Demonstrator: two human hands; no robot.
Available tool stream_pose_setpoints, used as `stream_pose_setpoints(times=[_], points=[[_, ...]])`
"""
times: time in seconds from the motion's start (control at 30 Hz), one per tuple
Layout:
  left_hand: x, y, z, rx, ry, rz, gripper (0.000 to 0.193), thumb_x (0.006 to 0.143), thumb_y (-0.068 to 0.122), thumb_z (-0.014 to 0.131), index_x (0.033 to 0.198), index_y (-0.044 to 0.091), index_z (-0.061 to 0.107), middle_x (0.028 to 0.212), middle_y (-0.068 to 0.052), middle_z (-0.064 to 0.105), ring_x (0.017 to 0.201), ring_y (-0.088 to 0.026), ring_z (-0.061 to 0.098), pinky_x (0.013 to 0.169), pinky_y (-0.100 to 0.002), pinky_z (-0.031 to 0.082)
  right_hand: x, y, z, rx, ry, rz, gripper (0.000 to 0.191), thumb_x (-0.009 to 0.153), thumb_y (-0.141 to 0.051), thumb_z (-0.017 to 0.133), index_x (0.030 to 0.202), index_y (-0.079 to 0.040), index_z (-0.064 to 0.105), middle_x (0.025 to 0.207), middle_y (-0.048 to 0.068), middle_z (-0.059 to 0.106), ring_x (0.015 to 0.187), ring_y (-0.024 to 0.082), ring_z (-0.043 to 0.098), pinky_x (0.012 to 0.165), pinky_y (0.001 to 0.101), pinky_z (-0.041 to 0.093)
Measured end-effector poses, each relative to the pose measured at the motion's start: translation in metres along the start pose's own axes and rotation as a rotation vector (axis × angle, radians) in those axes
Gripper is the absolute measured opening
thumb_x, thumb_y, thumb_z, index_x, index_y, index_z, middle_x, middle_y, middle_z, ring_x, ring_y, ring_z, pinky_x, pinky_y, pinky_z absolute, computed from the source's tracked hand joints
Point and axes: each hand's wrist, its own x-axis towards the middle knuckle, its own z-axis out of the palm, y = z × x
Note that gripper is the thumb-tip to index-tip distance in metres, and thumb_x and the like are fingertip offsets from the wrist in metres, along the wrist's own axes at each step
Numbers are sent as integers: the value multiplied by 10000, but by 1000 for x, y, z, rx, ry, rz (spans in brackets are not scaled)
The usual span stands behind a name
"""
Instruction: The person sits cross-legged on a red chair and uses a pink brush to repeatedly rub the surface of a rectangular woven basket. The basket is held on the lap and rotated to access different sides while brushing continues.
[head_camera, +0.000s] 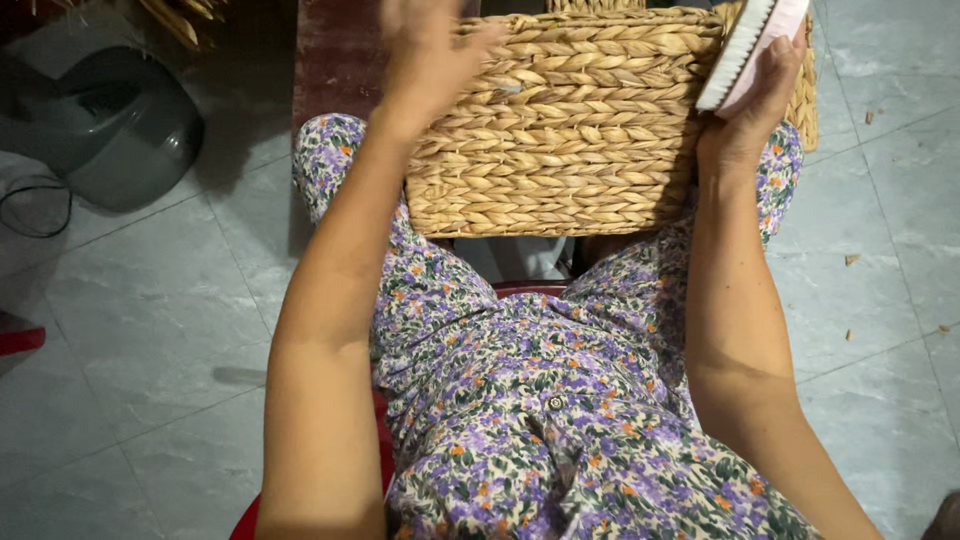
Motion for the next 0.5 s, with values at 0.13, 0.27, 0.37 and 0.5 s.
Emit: stream_pose_setpoints(times=[0.13,0.27,0.37,0.5], points=[[-25,-30,-13,-401,157,-454,828,989,615,605,1556,78,328,1575,-232,400,1415,-332,480,1142,-437,444,3,-1,1,-11,32,39,665,1022,-496,633,1501,-63,475,1401,101,610,1344,246,571,1177,407,467],[-49,-32,-4,-626,-131,-692,1001,995,707,492,1608,13,110,1634,-230,304,1489,-320,364,1176,-399,366,10,1,4,17,105,88,595,979,-503,672,1367,-62,576,1240,74,675,1175,215,668,1051,391,553],[-55,-30,2,-847,-117,-645,1065,993,695,514,1602,-22,14,1634,-232,322,1491,-300,401,1174,-366,415,18,3,3,65,115,120,587,954,-499,692,1333,-59,607,1206,58,694,1126,190,688,1005,372,570],[-57,-28,3,-974,-41,-580,1020,943,664,539,1601,2,127,1561,-199,460,1391,-263,521,1110,-359,472,27,0,2,89,193,133,567,924,-493,707,1275,-57,613,1124,72,692,1050,212,685,927,390,577]])
